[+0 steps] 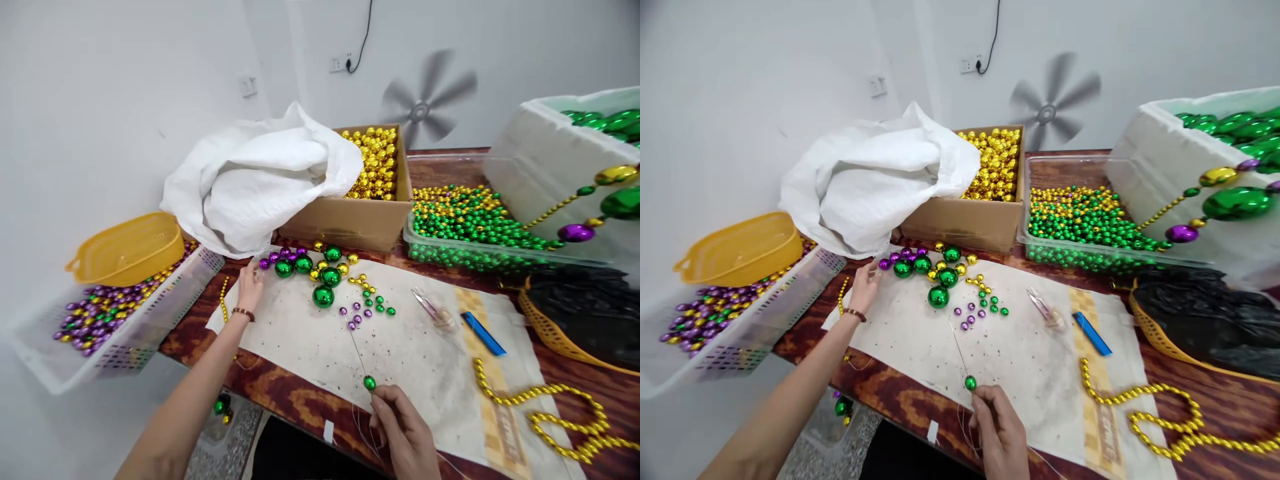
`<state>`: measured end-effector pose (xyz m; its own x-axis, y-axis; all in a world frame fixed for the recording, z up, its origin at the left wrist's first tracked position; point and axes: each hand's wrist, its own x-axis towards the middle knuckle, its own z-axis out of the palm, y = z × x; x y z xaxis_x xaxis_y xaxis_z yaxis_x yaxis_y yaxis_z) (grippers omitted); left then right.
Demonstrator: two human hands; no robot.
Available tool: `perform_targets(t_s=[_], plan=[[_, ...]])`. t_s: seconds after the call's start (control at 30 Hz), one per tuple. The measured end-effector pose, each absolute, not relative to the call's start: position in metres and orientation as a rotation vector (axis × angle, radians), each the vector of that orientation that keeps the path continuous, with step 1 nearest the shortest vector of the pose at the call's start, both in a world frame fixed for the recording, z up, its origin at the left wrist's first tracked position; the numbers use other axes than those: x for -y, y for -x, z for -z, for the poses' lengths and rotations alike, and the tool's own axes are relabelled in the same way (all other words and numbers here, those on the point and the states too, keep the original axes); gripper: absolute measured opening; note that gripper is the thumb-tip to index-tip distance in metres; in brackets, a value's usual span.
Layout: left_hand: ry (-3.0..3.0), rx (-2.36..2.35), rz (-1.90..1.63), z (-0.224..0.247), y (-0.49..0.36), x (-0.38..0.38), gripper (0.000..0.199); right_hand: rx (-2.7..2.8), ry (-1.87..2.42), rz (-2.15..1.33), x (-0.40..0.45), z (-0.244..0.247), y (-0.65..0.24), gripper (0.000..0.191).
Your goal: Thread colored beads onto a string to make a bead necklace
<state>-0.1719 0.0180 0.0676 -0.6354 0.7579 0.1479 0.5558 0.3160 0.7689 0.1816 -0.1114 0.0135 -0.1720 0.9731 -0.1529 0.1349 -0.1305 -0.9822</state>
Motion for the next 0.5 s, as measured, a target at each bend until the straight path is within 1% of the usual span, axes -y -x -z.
perform_targets(t_s=[0.1,0.17,0.3,0.37,0.43,0.5], plan=[[-1.225,-2.45,-1.112,-0.064,0.197,-0.038,0.039,1.363,1.334,-1.403,0.115,-0.006,-0.183,0.034],[-1.258,-2.47,-1.048,-0.06,0.201,-0.046,0.041,1.366,1.354,-1.386,0.115,-0.004,-0.183,0.034],[-1.298,-2.455,-1.013,-0.057,0.203,-0.051,0.031,1.42,1.353,-1.362,0.114,-0.005,-0.184,0.032],[-1.315,-2.434,-1.033,-0.059,0.201,-0.044,0.031,1.439,1.337,-1.359,0.113,-0.006,-0.184,0.031],[-1.207,-2.247,-1.162,-0.063,0.193,-0.03,0.032,1.428,1.332,-1.366,0.113,-0.008,-0.182,0.031],[-0.954,-1.838,-1.336,-0.066,0.175,-0.011,0.031,1.389,1.329,-1.406,0.114,-0.012,-0.178,0.031]])
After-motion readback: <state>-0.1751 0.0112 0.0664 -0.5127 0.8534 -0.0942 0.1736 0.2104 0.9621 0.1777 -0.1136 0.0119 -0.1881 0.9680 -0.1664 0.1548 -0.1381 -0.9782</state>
